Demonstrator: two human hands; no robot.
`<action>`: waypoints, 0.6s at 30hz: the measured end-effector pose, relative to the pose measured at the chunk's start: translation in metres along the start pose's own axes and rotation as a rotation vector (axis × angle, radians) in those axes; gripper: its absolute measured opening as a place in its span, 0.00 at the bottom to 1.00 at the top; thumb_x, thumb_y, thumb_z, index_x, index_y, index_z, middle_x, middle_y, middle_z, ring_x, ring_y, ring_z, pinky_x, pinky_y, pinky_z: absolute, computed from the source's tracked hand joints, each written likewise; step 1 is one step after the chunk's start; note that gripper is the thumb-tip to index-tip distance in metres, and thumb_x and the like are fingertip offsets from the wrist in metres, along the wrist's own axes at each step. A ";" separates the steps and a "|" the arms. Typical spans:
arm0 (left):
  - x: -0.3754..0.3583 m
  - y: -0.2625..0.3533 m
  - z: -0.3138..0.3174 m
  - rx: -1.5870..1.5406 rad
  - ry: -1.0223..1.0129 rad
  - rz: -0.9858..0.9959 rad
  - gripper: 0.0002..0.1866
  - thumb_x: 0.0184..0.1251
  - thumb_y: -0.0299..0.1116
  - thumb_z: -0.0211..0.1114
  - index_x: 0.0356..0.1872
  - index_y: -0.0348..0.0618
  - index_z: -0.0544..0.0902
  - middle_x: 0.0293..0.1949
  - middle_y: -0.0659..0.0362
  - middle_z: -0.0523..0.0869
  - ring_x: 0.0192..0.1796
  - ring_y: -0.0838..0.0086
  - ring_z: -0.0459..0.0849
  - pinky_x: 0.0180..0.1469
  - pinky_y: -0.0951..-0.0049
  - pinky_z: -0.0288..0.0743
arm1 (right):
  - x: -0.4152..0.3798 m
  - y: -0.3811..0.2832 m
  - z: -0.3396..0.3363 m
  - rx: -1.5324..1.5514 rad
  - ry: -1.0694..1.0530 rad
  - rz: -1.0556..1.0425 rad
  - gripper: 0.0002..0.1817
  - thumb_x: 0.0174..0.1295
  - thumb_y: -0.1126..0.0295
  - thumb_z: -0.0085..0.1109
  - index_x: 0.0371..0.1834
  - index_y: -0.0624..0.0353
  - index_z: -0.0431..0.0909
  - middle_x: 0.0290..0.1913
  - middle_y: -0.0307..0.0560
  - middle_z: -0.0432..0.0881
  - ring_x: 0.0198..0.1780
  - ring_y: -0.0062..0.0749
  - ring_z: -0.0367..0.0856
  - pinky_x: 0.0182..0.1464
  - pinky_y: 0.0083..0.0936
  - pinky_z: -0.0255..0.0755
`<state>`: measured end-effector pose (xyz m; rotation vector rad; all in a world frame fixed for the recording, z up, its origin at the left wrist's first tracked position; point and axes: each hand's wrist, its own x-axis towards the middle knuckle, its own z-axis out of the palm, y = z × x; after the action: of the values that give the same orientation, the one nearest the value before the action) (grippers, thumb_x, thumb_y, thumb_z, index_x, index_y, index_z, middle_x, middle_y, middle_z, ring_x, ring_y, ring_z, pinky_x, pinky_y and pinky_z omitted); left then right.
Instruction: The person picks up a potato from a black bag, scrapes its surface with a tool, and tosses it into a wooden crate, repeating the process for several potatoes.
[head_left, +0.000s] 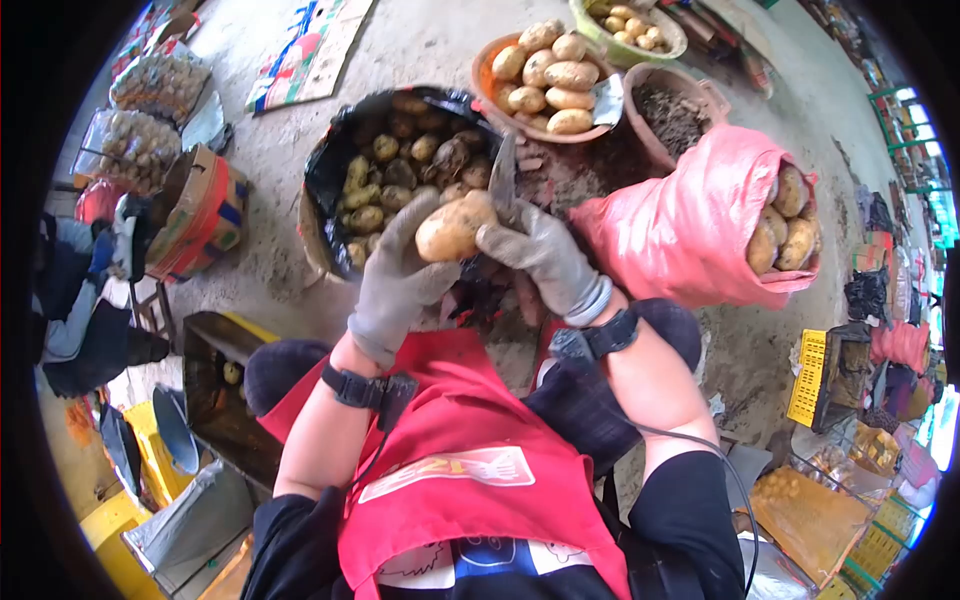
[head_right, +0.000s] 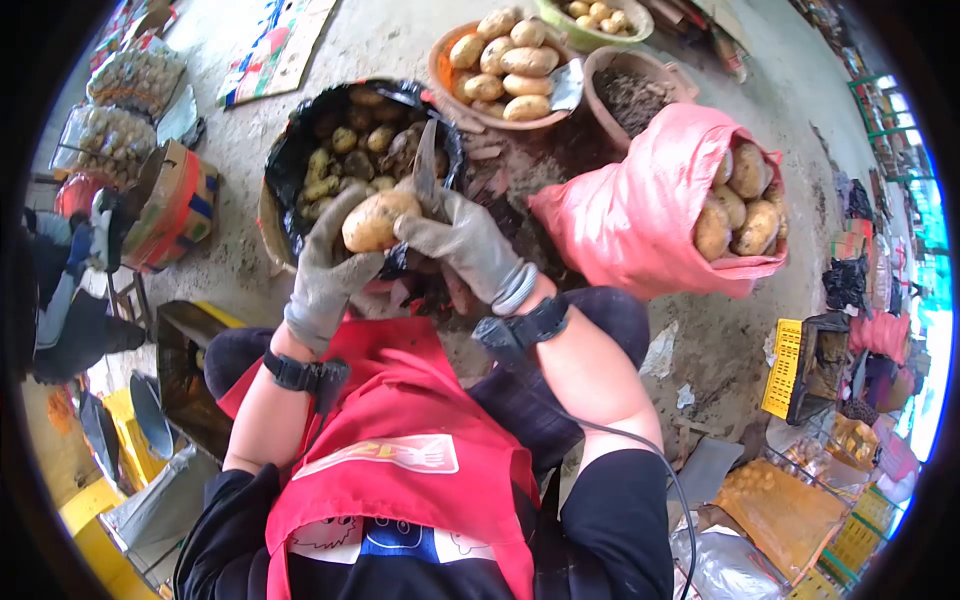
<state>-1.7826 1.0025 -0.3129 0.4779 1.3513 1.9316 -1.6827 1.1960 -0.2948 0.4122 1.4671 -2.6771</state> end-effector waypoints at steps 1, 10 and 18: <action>0.000 -0.004 -0.003 0.104 0.010 0.014 0.43 0.64 0.19 0.73 0.81 0.38 0.64 0.72 0.55 0.77 0.63 0.70 0.83 0.64 0.70 0.80 | -0.001 -0.007 0.004 0.093 0.017 0.004 0.22 0.70 0.72 0.70 0.65 0.61 0.79 0.53 0.40 0.88 0.51 0.24 0.86 0.57 0.26 0.82; -0.009 0.004 -0.007 -0.312 -0.040 -0.243 0.36 0.76 0.39 0.69 0.81 0.51 0.64 0.72 0.53 0.76 0.68 0.58 0.81 0.66 0.51 0.81 | 0.007 0.033 -0.003 0.038 -0.082 -0.103 0.38 0.68 0.70 0.72 0.81 0.61 0.66 0.67 0.41 0.79 0.67 0.26 0.76 0.72 0.28 0.71; -0.025 -0.003 0.002 -0.367 0.007 -0.123 0.33 0.74 0.34 0.70 0.78 0.50 0.68 0.73 0.52 0.76 0.72 0.55 0.77 0.71 0.49 0.78 | 0.015 0.048 -0.019 -0.118 -0.140 -0.161 0.35 0.73 0.63 0.70 0.78 0.63 0.68 0.69 0.40 0.78 0.68 0.24 0.74 0.73 0.28 0.68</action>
<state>-1.7638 0.9862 -0.3122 0.2035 0.9734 2.0188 -1.6846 1.1869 -0.3478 0.1001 1.6705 -2.6546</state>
